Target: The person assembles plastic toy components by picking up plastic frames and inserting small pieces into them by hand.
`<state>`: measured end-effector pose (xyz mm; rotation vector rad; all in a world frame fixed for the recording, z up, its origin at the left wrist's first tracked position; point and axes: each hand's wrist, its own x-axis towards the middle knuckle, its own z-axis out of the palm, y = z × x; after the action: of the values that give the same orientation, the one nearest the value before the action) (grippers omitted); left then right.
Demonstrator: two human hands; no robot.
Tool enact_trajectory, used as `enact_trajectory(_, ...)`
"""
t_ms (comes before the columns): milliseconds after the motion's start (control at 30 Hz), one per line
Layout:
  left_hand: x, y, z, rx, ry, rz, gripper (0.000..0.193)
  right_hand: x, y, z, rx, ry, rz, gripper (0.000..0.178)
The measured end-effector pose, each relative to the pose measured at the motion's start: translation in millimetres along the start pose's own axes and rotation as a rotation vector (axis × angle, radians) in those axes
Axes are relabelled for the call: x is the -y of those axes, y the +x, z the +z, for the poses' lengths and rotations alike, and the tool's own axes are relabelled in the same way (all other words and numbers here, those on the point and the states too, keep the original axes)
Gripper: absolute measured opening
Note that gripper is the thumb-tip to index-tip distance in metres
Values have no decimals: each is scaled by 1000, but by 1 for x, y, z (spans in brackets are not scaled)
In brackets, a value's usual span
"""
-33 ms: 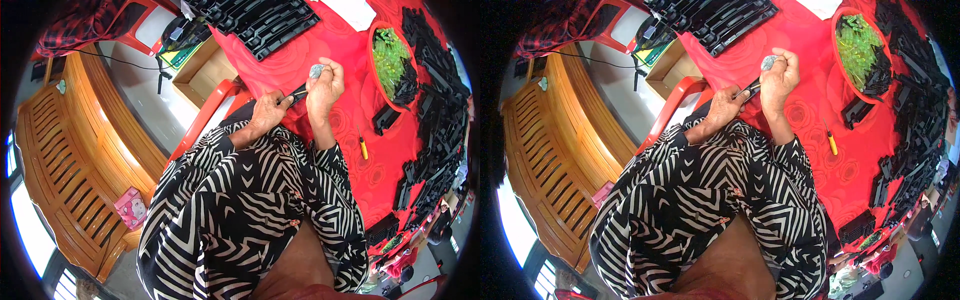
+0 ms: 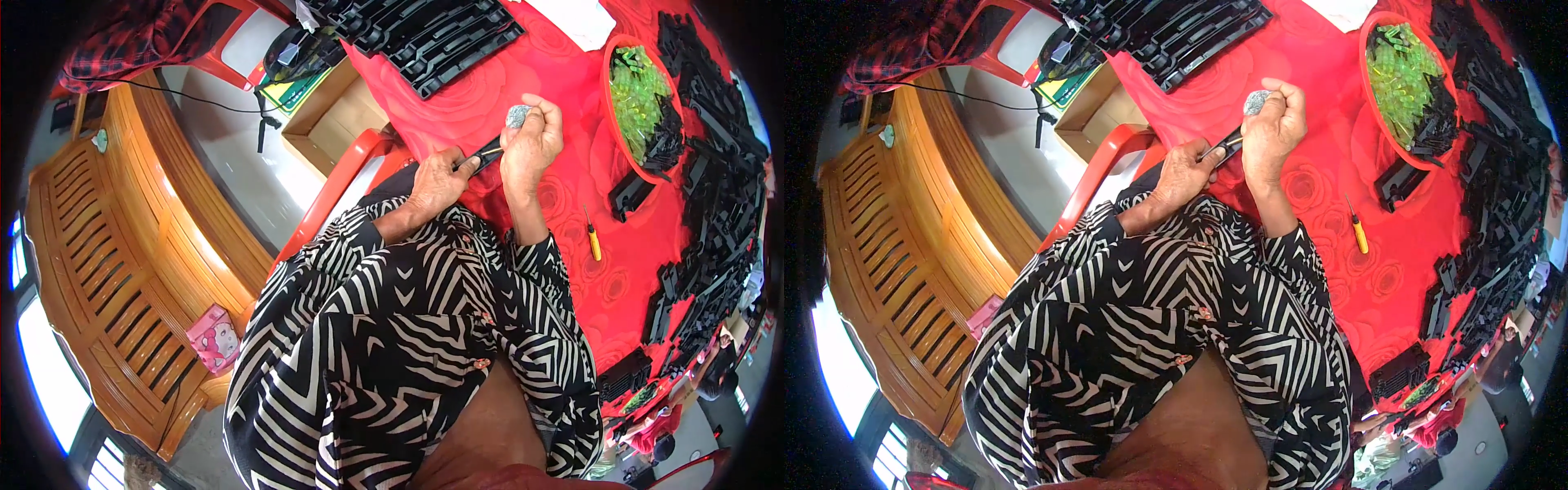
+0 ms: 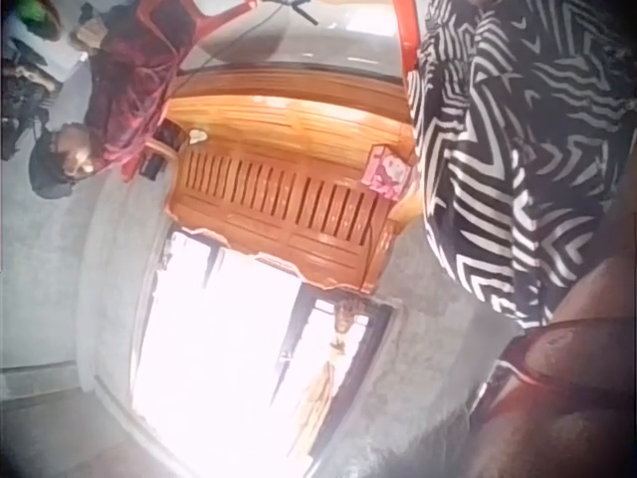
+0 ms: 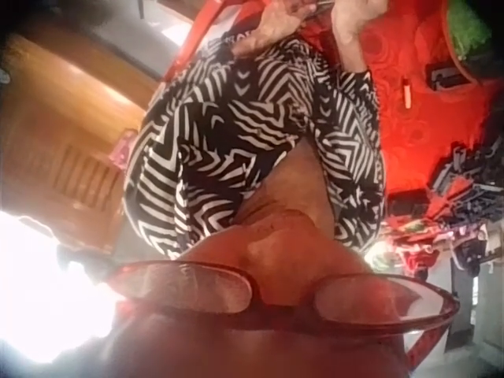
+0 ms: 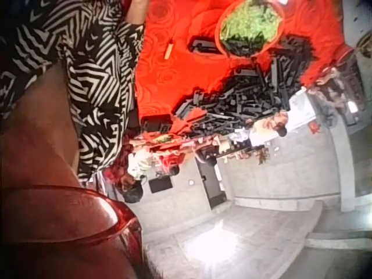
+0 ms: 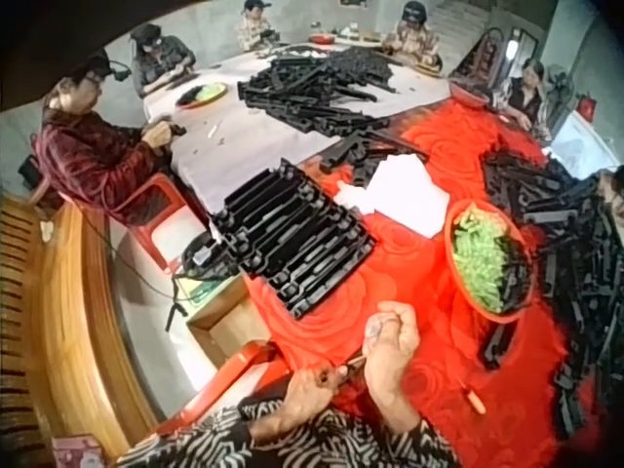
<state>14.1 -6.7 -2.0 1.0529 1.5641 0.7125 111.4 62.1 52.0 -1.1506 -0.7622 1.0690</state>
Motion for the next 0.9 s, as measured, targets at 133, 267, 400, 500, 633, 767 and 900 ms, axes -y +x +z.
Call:
enact_trajectory(133,1,-3,3,-17,-14,-18,32,-5,0,-3,4,-62,-11,17)
enact_trajectory(267,1,-6,4,-1,-72,-54,27,-7,-3,-4,23,-117,-40,17)
enact_trajectory(400,5,-6,6,33,-163,-41,23,-12,-3,-2,45,-171,-73,17)
enact_trajectory(500,6,-4,6,51,-199,-62,23,-15,-2,-3,63,-270,-150,18)
enact_trajectory(633,3,-3,4,75,-259,-31,23,-9,-3,-2,90,-199,-143,17)
enact_trajectory(767,-2,1,5,93,-252,0,23,5,-7,-3,13,11,-142,19)
enact_trajectory(900,2,2,-1,112,-289,21,25,39,-7,-15,-43,192,-279,18)
